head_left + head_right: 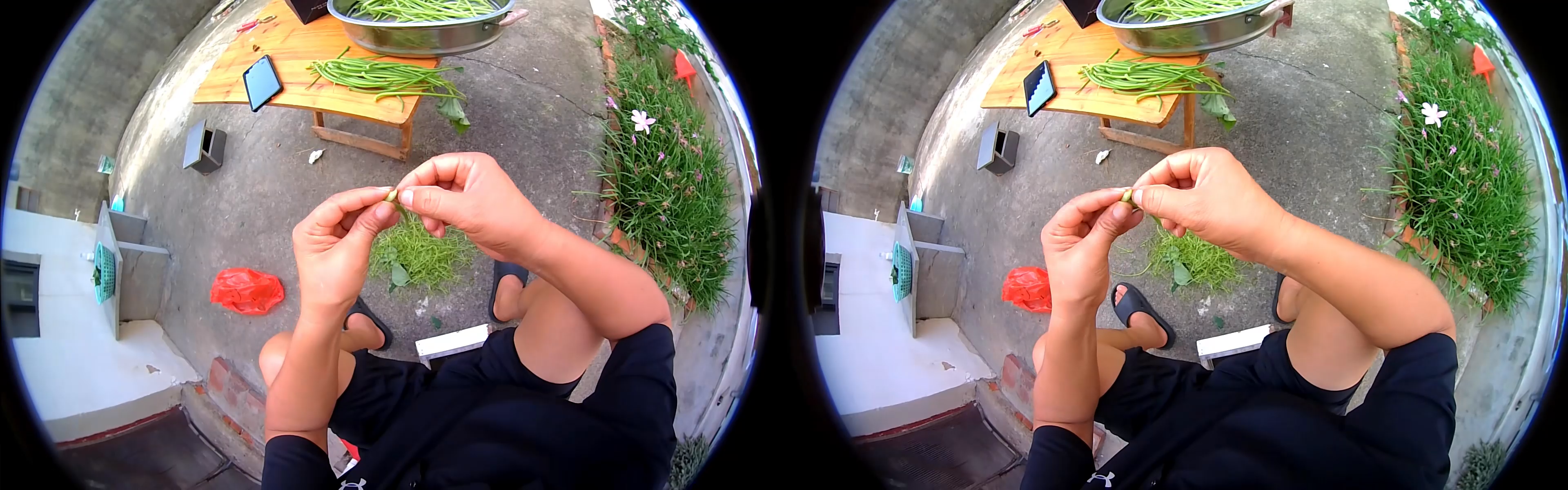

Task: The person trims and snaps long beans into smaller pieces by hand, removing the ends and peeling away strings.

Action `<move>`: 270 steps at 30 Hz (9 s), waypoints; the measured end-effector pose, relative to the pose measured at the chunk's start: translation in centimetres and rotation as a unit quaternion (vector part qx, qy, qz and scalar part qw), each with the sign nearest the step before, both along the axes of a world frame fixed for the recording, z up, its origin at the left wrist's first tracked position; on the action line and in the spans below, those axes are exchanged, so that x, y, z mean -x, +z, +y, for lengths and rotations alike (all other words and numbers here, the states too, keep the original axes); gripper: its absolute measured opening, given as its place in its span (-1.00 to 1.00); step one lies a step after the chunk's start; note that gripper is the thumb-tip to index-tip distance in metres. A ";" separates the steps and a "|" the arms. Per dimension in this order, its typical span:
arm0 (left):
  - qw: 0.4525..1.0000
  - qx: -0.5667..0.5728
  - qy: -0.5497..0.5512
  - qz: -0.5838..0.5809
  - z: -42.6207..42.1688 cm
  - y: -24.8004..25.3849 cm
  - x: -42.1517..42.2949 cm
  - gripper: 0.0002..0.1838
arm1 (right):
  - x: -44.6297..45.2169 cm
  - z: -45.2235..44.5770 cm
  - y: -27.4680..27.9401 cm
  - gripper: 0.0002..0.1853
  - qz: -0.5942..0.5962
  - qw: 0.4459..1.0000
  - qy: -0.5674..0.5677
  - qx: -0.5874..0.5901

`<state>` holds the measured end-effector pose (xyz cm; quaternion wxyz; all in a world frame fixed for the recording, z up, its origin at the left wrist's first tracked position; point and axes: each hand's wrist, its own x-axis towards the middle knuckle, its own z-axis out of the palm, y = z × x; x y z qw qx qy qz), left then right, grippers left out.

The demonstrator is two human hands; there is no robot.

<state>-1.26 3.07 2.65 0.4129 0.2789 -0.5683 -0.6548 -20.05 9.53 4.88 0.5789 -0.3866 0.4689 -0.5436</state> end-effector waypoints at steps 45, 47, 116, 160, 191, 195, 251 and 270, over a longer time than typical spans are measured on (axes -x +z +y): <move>0.988 -0.150 -0.029 0.010 0.9 -0.3 1.0 -0.89 | -0.6 -0.6 -1.5 -0.83 0.063 0.998 -0.020 -0.019; 0.989 -0.142 -0.030 0.017 0.9 -0.3 1.0 -0.90 | -0.7 -0.6 -1.6 -0.84 0.060 0.998 -0.025 -0.018; 0.922 -0.023 0.284 0.261 -10.8 3.5 -13.4 -0.87 | 9.5 -2.6 -15.7 -0.71 0.651 0.681 0.312 -0.120; 0.998 -0.009 0.001 -0.069 0.8 1.3 0.0 -0.88 | 0.1 0.0 -0.2 -0.90 0.099 0.993 0.016 0.060; 0.994 0.086 0.020 -0.060 1.4 -0.8 1.0 -0.86 | -0.2 -0.9 -1.3 -0.86 0.075 0.997 -0.013 -0.033; 0.999 -0.019 -0.015 -0.021 1.1 0.0 1.0 -0.83 | -0.1 -0.9 -1.2 -0.85 0.082 0.996 -0.019 -0.036; 0.981 -0.068 0.162 0.083 -7.9 3.4 -8.7 -0.74 | 7.3 -2.3 -13.2 -0.58 0.672 0.576 0.428 -0.182; 0.997 -0.059 -0.040 -0.031 -1.0 1.0 -1.2 -0.82 | -0.1 -0.5 0.6 -0.89 0.277 0.941 -0.031 0.192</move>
